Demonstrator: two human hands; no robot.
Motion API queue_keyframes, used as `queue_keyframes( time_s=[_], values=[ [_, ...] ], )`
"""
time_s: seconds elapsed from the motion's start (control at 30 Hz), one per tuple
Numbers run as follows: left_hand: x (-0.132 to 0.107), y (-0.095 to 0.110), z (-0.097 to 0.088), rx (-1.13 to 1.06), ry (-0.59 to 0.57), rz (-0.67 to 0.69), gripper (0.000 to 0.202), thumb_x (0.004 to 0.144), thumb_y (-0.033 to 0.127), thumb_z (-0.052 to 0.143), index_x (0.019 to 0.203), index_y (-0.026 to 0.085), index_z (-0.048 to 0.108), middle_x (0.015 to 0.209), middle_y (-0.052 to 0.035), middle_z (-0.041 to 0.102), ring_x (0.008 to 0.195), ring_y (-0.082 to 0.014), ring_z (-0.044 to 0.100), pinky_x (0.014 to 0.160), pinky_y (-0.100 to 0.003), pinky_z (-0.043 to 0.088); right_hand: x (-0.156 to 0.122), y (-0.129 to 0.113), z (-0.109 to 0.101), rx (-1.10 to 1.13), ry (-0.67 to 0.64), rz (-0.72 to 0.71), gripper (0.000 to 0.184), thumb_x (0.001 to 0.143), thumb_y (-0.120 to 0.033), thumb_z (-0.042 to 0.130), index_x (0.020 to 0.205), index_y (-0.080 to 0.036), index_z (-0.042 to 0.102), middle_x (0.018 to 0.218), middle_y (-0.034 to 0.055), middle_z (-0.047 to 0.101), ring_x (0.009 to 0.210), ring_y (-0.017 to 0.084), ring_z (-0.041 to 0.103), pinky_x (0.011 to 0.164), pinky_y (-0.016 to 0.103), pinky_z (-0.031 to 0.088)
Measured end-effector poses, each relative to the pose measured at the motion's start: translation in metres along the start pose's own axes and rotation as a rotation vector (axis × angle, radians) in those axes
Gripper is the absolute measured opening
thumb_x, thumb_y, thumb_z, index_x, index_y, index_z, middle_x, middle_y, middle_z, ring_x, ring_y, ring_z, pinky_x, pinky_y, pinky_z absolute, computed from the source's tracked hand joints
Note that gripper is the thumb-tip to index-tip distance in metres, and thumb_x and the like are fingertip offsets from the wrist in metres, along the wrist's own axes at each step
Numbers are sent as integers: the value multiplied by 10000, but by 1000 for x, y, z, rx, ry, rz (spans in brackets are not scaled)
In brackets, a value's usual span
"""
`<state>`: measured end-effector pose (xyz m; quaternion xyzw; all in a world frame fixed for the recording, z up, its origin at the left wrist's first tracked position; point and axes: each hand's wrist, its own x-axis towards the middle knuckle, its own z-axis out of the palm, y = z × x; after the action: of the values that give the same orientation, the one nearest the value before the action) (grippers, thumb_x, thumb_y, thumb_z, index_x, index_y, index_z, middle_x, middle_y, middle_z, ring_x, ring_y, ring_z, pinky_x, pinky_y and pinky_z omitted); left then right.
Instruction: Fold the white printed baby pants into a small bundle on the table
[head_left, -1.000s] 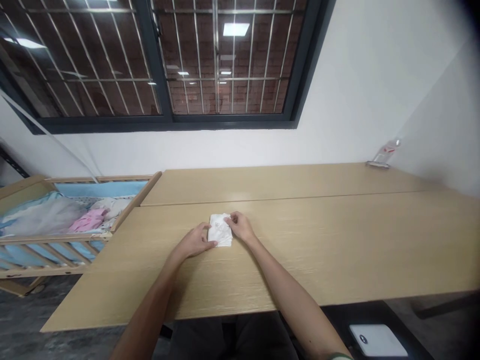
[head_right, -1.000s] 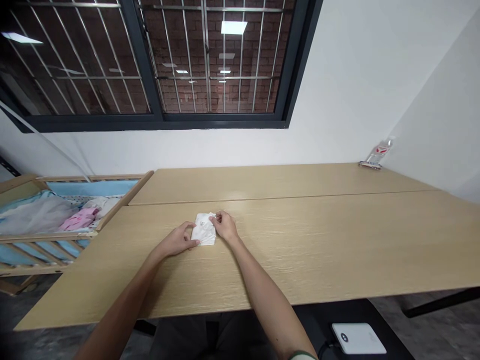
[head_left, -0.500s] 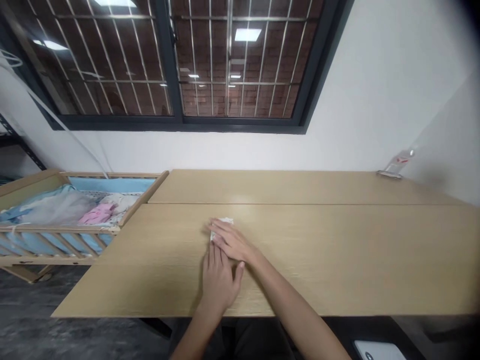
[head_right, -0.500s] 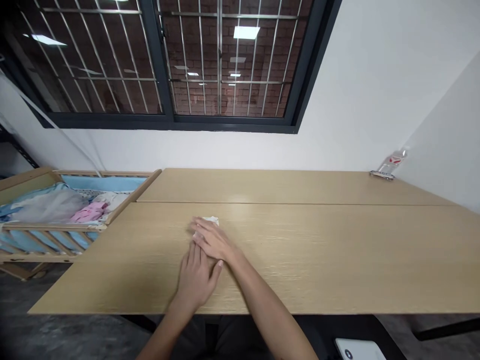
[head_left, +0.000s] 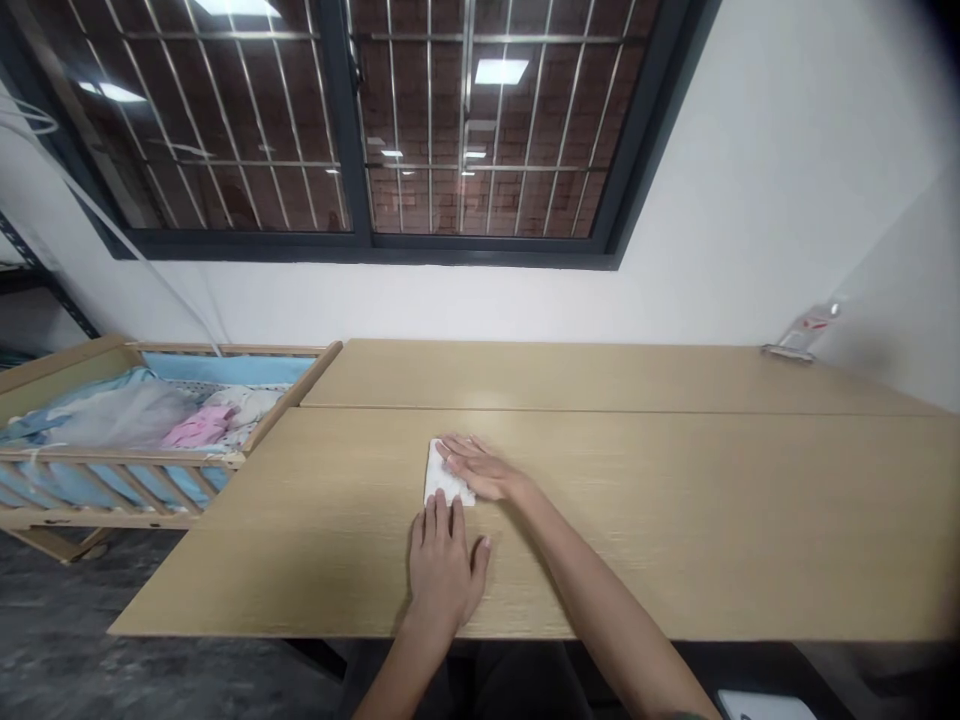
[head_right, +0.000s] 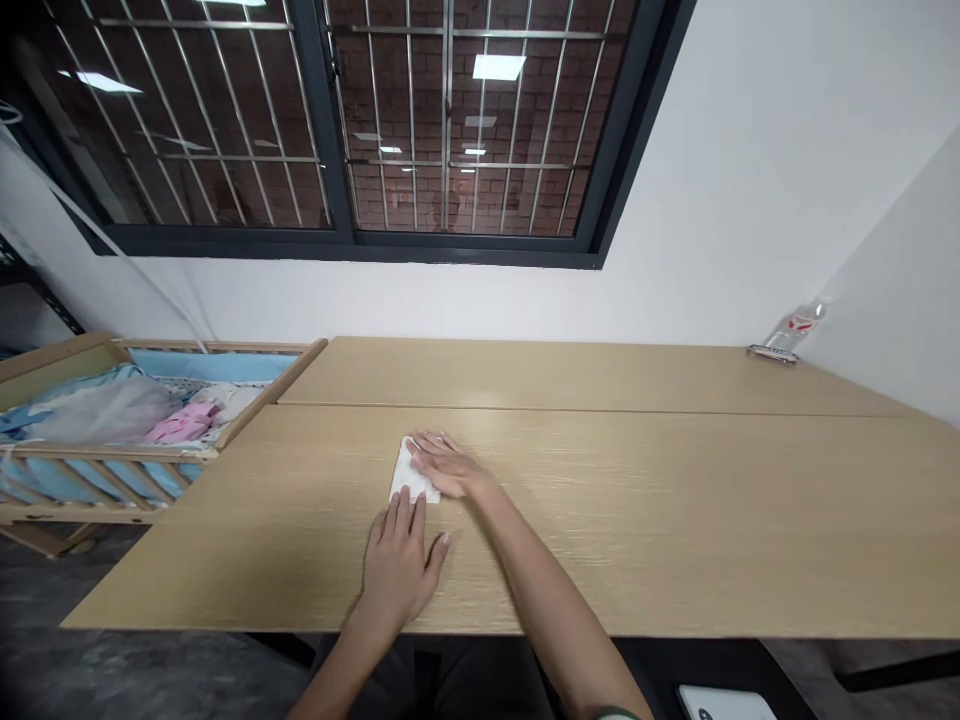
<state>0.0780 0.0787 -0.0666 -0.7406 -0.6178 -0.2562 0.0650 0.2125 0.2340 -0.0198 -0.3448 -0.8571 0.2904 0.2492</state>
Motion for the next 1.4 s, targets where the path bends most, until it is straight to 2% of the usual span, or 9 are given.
queue_keyframes(
  time_s=[0.3, 0.47, 0.6, 0.87, 1.0, 1.1, 1.2, 1.33, 1.4],
  values=[
    [1, -1, -4, -56, 5, 8, 580, 978, 420, 467, 1481, 131, 481, 1550, -213, 457, 1429, -368, 414, 1113, -521, 370, 4, 22, 5, -2, 78, 73, 694, 989, -704, 371, 1529, -278, 461, 1633, 43, 357, 1543, 230, 251, 1283, 454, 117],
    [13, -12, -13, -159, 23, -155, 472, 1003, 414, 417, 1420, 207, 495, 1432, -163, 570, 1316, -327, 513, 1054, -509, 397, -4, 32, 7, 112, 396, 180, 732, 1002, -707, 262, 1544, -241, 419, 1620, 108, 380, 1518, 240, 297, 1260, 492, 180],
    [34, -29, -24, -70, -72, -285, 388, 1006, 450, 413, 1147, 149, 613, 1133, -180, 660, 1088, -324, 625, 909, -430, 465, -2, 44, 9, 102, 575, 192, 618, 996, -641, 403, 1426, -219, 543, 1376, 140, 554, 1312, 249, 514, 1163, 459, 355],
    [67, -40, -27, 86, -308, -319, 515, 1002, 537, 383, 1067, 92, 633, 1095, -234, 673, 990, -343, 680, 811, -393, 474, 2, 38, 12, 66, 505, 140, 258, 888, -348, 641, 1062, -179, 728, 953, 62, 607, 873, 199, 605, 842, 361, 517],
    [74, -37, -26, 25, -339, -272, 397, 997, 459, 434, 1056, 117, 626, 1053, -213, 712, 963, -317, 697, 799, -369, 463, -2, 30, 9, 52, 528, 110, 190, 809, -297, 707, 966, -190, 695, 907, 43, 612, 906, 211, 573, 857, 365, 488],
    [72, -38, -31, -13, -335, -245, 283, 990, 380, 443, 1011, 153, 610, 987, -173, 727, 901, -274, 699, 754, -330, 442, -5, 17, 14, 79, 574, 117, 188, 761, -278, 727, 912, -199, 647, 916, 35, 608, 937, 215, 553, 894, 371, 461],
    [60, -47, -46, -145, -283, -239, 224, 966, 360, 440, 880, 199, 570, 831, -81, 690, 785, -224, 657, 688, -293, 411, -8, -12, 28, 301, 537, 197, 186, 783, -311, 695, 886, -201, 586, 813, -14, 558, 776, 168, 521, 749, 299, 452],
    [21, -79, -87, -647, -134, -200, 275, 896, 430, 464, 701, 236, 447, 658, 21, 515, 651, -170, 521, 621, -257, 397, -21, -74, 57, 632, 349, 238, 272, 818, -411, 703, 914, -205, 553, 745, -47, 526, 677, 132, 478, 629, 249, 388],
    [-8, -103, -116, -787, -145, -180, 330, 866, 495, 504, 673, 235, 443, 654, 24, 490, 648, -168, 497, 610, -255, 417, -33, -109, 74, 748, 230, 230, 317, 805, -442, 736, 916, -207, 553, 736, -54, 518, 659, 120, 464, 617, 243, 367]
  ],
)
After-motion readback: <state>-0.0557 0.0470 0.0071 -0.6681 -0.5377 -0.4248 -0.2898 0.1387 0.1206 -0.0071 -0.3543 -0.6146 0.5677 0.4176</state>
